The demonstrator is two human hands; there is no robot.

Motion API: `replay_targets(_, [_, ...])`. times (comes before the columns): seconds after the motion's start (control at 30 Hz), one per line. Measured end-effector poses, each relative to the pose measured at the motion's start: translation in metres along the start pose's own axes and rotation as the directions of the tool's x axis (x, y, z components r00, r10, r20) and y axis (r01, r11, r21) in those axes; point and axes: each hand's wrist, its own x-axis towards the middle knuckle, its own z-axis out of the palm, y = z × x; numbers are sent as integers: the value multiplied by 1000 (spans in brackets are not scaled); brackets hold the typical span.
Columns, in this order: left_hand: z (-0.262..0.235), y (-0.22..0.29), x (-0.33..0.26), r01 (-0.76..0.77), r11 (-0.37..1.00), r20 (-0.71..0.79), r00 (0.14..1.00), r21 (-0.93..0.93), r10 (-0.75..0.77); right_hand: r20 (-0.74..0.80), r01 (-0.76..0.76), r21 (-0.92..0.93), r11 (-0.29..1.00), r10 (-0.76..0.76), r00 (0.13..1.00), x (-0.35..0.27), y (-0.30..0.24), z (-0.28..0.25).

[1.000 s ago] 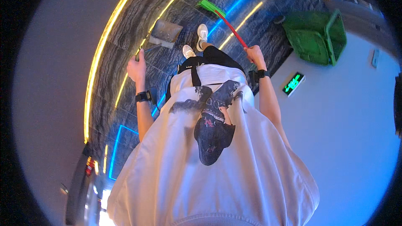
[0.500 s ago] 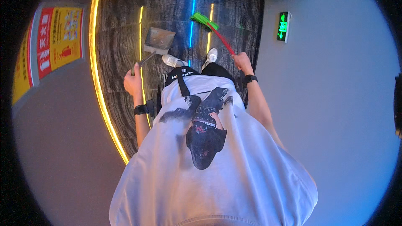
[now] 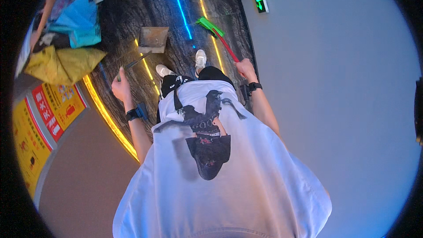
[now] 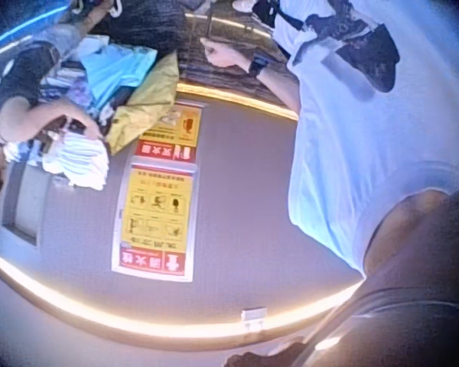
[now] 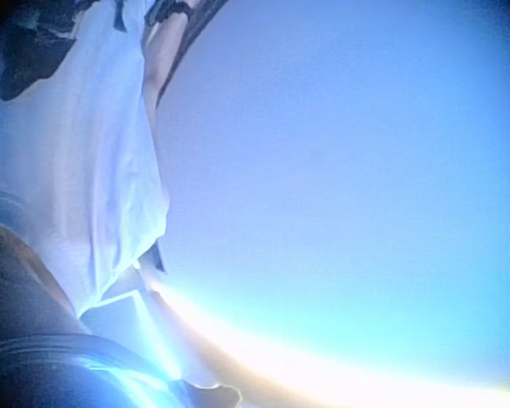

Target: The person sweeps the floor using a broom and a dustpan in a hallway, collecting debris and moving the tools along the path.

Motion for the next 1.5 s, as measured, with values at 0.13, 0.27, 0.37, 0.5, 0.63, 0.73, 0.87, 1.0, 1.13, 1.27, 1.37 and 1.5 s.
replay_targets(0.13, [19, 92, 9, -41, 997, 75, 996, -62, 46, -93, 27, 62, 998, -21, 995, 46, 11, -34])
replay_targets(0.27, [41, 130, 19, -128, 990, 87, 987, -66, 134, 43, -85, 95, 992, 82, 996, 51, -15, -65])
replay_targets(0.37, [47, 215, 67, -168, 984, 188, 966, -64, 177, -117, -93, 78, 993, 102, 988, 99, -19, -66])
replay_targets(0.5, [75, 264, 108, -191, 980, 243, 949, -61, 200, -224, -61, 20, 998, 64, 972, 123, -57, -83])
replay_targets(0.63, [112, 293, 142, -193, 981, 330, 925, -18, 188, 33, -172, 67, 983, 170, 985, 119, -154, -147])
replay_targets(0.73, [128, 328, 156, -241, 969, 330, 912, -48, 243, -82, -129, 22, 991, 130, 988, 141, -172, -162])
replay_targets(0.87, [132, 365, 188, -242, 969, 379, 893, -51, 243, -251, -30, -201, 979, -22, 968, 178, -220, -185])
replay_targets(1.0, [121, 392, 202, -159, 987, 468, 870, -29, 154, -251, 36, -340, 940, -128, 959, 199, -287, -231])
replay_targets(1.13, [110, 423, 217, -154, 987, 400, 903, -46, 159, -257, 89, -400, 912, -205, 944, 252, -341, -277])
replay_targets(1.27, [86, 427, 225, -111, 994, 355, 928, -21, 111, -228, 171, -419, 892, -285, 931, 280, -401, -308])
replay_targets(1.37, [78, 417, 225, -93, 995, 306, 947, -22, 95, -229, 167, -392, 905, -272, 935, 314, -426, -318])
replay_targets(1.5, [60, 429, 231, 61, 996, 372, 928, -59, -35, -312, 235, -371, 899, -359, 880, 378, -425, -307])
